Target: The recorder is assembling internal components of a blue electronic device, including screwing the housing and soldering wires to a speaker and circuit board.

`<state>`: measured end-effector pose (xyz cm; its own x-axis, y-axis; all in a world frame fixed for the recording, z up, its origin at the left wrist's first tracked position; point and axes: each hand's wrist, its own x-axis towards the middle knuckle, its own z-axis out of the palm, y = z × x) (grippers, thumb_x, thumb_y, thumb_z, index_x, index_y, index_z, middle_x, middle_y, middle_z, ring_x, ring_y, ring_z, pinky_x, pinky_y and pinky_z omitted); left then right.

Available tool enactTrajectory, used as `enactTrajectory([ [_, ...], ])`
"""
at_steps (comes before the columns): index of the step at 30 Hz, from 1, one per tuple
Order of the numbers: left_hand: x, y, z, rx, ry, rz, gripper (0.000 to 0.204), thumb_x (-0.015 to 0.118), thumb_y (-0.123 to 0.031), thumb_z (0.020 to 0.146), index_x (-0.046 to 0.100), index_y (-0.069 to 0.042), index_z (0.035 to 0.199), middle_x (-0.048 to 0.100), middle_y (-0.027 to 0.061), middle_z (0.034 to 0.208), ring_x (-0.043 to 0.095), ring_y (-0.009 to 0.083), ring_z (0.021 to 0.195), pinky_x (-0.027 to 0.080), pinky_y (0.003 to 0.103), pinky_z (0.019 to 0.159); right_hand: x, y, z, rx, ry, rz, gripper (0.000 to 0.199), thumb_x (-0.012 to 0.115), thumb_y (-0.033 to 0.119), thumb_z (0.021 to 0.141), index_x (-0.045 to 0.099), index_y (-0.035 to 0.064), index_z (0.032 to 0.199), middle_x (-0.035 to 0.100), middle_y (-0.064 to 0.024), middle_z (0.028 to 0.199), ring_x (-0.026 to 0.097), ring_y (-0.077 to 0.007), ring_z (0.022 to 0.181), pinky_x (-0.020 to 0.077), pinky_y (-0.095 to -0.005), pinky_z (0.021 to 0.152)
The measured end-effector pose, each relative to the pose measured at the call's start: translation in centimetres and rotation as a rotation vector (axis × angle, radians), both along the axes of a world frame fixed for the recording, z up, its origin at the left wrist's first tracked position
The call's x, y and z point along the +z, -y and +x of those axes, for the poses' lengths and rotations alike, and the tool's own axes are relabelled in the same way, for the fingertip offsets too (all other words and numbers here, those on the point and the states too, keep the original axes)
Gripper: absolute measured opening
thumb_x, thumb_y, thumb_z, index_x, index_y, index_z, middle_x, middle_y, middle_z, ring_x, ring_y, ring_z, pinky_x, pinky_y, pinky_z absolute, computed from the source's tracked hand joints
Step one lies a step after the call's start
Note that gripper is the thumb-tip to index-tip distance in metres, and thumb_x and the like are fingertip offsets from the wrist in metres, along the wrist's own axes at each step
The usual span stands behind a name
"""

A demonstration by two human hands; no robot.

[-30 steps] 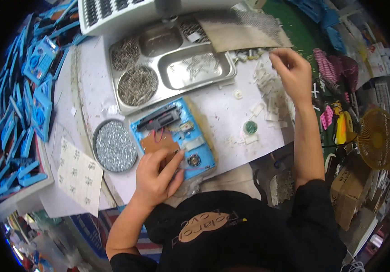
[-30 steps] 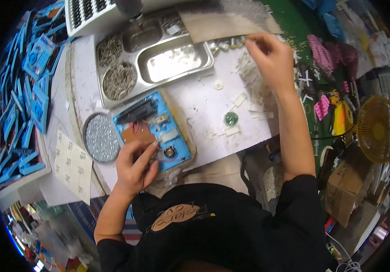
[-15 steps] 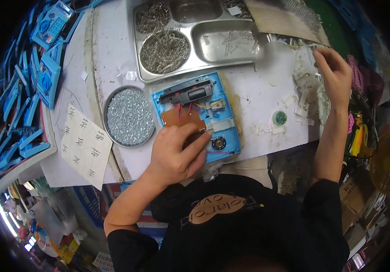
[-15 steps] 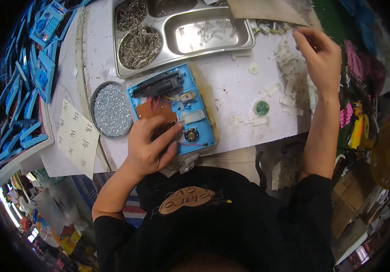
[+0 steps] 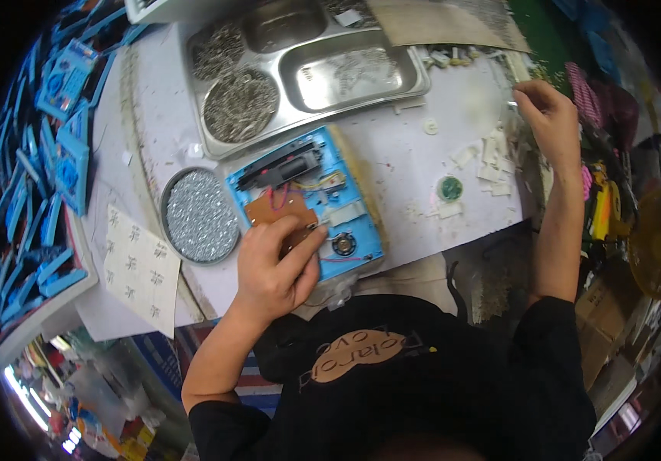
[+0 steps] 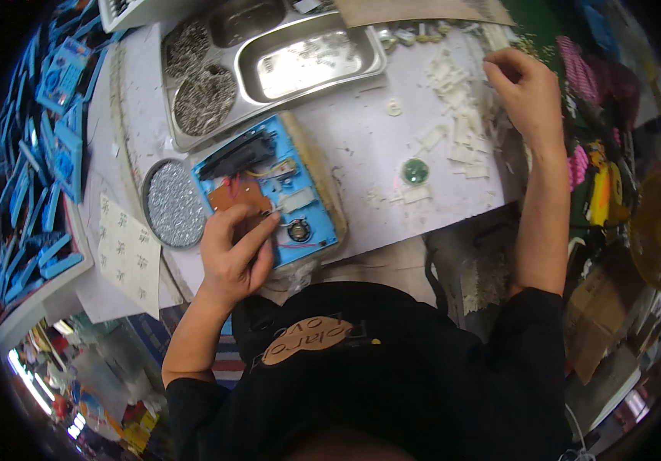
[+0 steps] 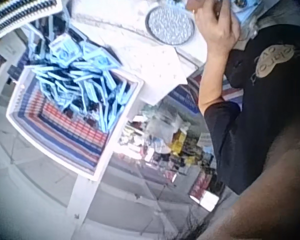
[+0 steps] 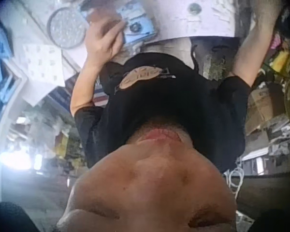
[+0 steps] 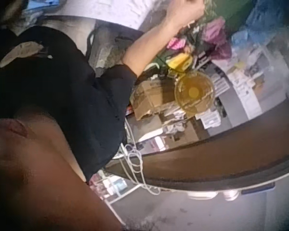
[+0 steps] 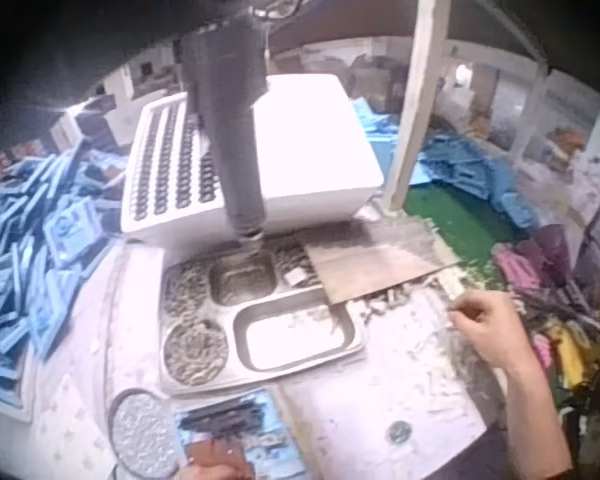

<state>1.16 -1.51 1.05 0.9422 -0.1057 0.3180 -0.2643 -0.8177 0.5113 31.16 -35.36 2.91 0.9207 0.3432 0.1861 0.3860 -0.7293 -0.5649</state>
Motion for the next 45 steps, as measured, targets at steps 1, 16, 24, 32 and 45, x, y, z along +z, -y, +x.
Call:
enactTrajectory([
  [1, -0.1, 0.0, 0.0, -0.001, 0.003, -0.006, 0.04, 0.071, -0.003, 0.072, 0.076, -0.009, 0.111, 0.062, 0.0133, 0.107, 0.061, 0.0296, 0.087, 0.047, 0.039, 0.075, 0.5, -0.2, -0.4, -0.011, -0.01, -0.045, 0.019, 0.071, 0.015, 0.089, 0.073, -0.0003, 0.1, 0.073, -0.0074, 0.082, 0.066, -0.0111, 0.073, 0.0517, -0.0273, 0.071],
  [16, -0.1, -0.1, 0.0, 0.005, 0.017, -0.031, 0.039, 0.072, -0.003, 0.071, 0.076, -0.007, 0.11, 0.062, 0.0111, 0.104, 0.061, 0.0265, 0.081, 0.047, 0.038, 0.073, 2.3, -2.0, -4.5, 0.053, -0.157, 0.138, 0.014, 0.07, 0.009, 0.09, 0.072, -0.0026, 0.099, 0.071, -0.004, 0.083, 0.062, -0.0079, 0.074, 0.0497, -0.0233, 0.072],
  [24, 0.0, -0.3, -0.4, 0.005, 0.052, -0.061, 0.04, 0.074, -0.003, 0.069, 0.075, -0.008, 0.109, 0.062, 0.0096, 0.103, 0.06, 0.0249, 0.082, 0.046, 0.038, 0.073, -0.1, -15.4, -13.1, 0.567, 0.001, 0.082, 0.014, 0.078, 0.014, 0.079, 0.069, 0.0057, 0.086, 0.067, -0.0078, 0.08, 0.065, -0.0248, 0.071, 0.052, -0.035, 0.063],
  [32, 1.4, -1.0, 2.7, 0.132, 0.221, 0.095, 0.029, 0.078, -0.008, 0.069, 0.072, -0.01, 0.098, 0.061, 0.0086, 0.105, 0.06, 0.027, 0.09, 0.042, 0.04, 0.081, 1.5, -18.1, -14.0, 0.545, 0.034, -0.275, 0.025, 0.073, 0.029, 0.083, 0.067, 0.0048, 0.081, 0.068, -0.0123, 0.073, 0.069, -0.0323, 0.069, 0.0543, -0.043, 0.062],
  [45, 1.1, -0.8, 5.0, 0.082, 0.191, 0.128, 0.027, 0.074, -0.016, 0.074, 0.072, -0.006, 0.098, 0.06, 0.0095, 0.115, 0.055, 0.0285, 0.106, 0.039, 0.045, 0.094, 1.6, -18.5, -14.2, 0.524, 0.108, -0.277, 0.024, 0.07, 0.026, 0.078, 0.067, 0.0025, 0.073, 0.068, -0.0179, 0.069, 0.068, -0.0378, 0.065, 0.0548, -0.0463, 0.062],
])
